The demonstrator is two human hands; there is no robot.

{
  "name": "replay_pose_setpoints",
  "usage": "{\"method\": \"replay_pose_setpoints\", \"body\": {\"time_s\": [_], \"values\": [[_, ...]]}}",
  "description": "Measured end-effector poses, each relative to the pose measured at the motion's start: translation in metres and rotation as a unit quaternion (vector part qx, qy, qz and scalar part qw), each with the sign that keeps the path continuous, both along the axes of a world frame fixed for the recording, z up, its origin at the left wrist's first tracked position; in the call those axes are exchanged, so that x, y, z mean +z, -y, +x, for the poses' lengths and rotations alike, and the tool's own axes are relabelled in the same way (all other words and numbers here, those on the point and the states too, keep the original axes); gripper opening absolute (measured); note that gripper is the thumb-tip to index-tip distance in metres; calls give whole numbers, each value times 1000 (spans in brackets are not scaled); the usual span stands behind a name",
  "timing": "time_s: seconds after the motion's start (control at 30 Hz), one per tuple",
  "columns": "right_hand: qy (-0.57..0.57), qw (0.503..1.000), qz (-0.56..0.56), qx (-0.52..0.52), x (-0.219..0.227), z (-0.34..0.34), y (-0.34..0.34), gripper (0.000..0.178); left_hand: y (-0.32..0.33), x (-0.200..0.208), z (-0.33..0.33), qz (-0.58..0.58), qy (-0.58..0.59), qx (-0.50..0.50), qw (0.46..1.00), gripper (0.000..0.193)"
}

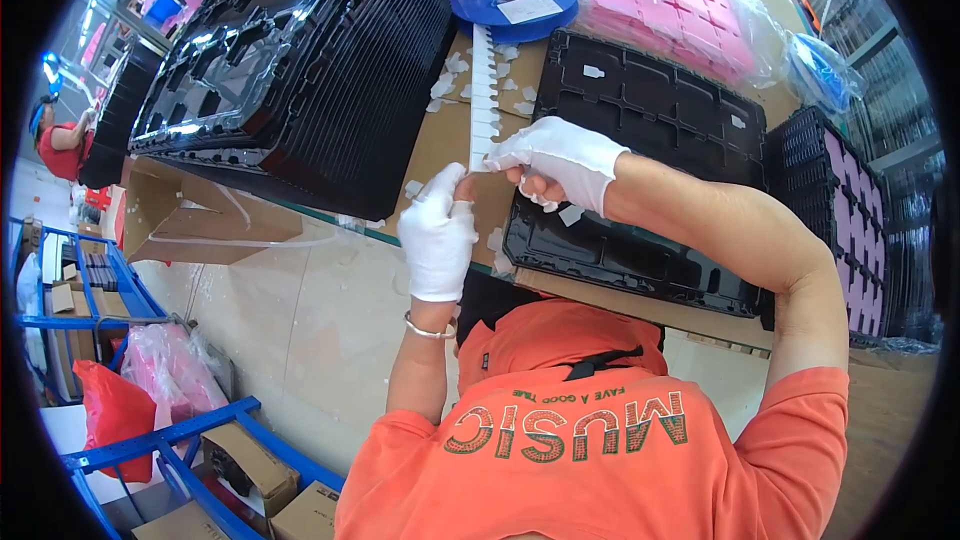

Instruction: The person applies stickers onto a black plastic tray, places a foam sheet into the tray, and stacks the assembled tray onto a pile before applying stickers to another tray.

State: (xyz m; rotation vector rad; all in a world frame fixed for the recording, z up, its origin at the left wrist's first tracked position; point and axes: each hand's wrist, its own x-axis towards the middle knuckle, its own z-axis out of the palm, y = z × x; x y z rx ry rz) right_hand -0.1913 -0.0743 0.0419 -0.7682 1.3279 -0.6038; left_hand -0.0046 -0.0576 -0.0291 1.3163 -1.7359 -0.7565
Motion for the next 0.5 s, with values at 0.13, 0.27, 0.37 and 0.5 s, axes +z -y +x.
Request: {"method": "replay_pose_setpoints", "body": {"time_s": [0.13, 0.27, 0.37, 0.5], "values": [[-4, 1000, -17, -6, 2, -24, -10, 29, 16, -16, 9, -244, 190, 22, 951, 22], [-155, 979, -127, 25, 51, -87, -47, 27, 3, -14, 38, -64, 158, 54, 984, 28], [-281, 954, -101, -8, 68, -162, -99, 26, -17, -6, 56, -75, 141, 71, 985, 32], [-377, 926, 16, 15, 64, -206, -171, 21, -25, -10, 59, -201, 213, 63, 954, 30]]}}
